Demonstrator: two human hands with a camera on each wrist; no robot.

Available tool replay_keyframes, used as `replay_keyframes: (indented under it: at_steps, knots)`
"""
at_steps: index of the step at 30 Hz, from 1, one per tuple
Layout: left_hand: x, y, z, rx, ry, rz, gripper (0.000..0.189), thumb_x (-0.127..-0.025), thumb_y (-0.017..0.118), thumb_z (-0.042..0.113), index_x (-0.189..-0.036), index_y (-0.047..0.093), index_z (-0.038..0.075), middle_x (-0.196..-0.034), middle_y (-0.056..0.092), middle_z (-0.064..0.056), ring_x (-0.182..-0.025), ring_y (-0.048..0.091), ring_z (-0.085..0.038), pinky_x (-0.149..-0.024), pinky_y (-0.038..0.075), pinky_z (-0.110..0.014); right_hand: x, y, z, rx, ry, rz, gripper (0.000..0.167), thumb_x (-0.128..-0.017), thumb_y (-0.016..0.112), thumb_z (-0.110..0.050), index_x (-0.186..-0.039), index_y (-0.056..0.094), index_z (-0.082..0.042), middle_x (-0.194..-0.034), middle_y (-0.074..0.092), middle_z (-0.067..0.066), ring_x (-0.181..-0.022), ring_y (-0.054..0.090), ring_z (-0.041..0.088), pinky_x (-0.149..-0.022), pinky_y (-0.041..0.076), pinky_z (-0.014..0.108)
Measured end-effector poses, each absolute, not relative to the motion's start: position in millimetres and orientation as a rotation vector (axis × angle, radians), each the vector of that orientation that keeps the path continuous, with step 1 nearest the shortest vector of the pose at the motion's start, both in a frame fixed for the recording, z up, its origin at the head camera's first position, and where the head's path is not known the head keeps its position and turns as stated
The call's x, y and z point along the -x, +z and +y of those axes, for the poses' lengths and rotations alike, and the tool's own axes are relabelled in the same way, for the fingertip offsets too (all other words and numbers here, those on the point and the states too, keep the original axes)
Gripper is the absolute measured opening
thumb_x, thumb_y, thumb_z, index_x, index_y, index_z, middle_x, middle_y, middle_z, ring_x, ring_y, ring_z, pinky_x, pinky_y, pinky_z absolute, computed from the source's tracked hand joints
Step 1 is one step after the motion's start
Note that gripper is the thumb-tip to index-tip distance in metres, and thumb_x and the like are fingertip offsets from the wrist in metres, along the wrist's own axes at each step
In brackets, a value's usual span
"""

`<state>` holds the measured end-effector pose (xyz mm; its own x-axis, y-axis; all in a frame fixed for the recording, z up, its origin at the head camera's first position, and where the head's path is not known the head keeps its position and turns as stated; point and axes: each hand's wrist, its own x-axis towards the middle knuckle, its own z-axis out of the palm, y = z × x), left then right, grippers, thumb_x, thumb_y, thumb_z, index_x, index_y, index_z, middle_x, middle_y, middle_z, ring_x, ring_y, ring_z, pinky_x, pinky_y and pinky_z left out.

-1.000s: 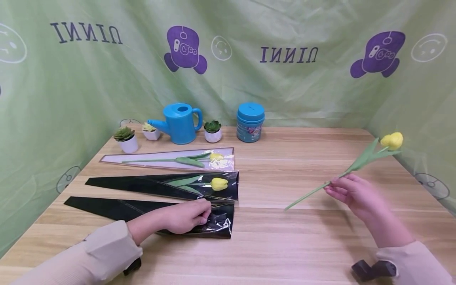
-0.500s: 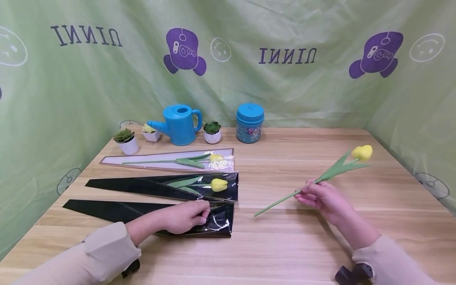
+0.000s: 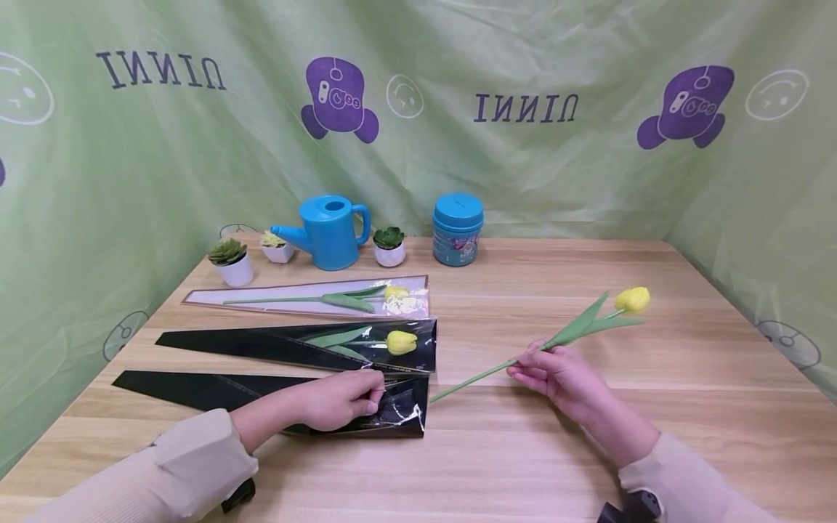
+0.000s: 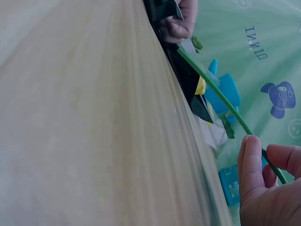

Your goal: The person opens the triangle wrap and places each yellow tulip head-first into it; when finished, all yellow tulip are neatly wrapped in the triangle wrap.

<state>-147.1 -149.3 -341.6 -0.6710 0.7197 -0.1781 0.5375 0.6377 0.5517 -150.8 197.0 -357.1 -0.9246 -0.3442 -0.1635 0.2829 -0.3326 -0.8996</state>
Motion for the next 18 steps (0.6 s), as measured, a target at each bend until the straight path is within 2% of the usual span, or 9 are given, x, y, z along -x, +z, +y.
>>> replay_keyframes:
  at_steps: [11,18]
  knots:
    - [147.5,-341.9,-148.8,-0.997,0.650,2.470,0.016,-0.093,0.054,0.013,-0.080,0.045,0.016,-0.078,0.042,0.007,-0.076,0.043,-0.007,-0.071,0.035,-0.025,147.8,-364.8,175.7,-0.003,-2.263,1.565,0.012,-0.085,0.061,0.001,-0.085,0.052,-0.007,-0.079,0.068,0.005,-0.079,0.068,0.015,-0.078,0.052,0.028]
    - [148.1,-341.9,-148.7,-0.994,0.644,2.471,0.016,-0.093,0.054,0.013,-0.080,0.045,0.017,-0.078,0.042,0.007,-0.075,0.043,-0.007,-0.071,0.035,-0.024,143.9,-368.0,163.5,0.014,-2.231,1.606,0.008,-0.087,0.058,0.003,-0.087,0.054,-0.004,-0.080,0.068,0.005,-0.079,0.067,0.013,-0.078,0.052,0.026]
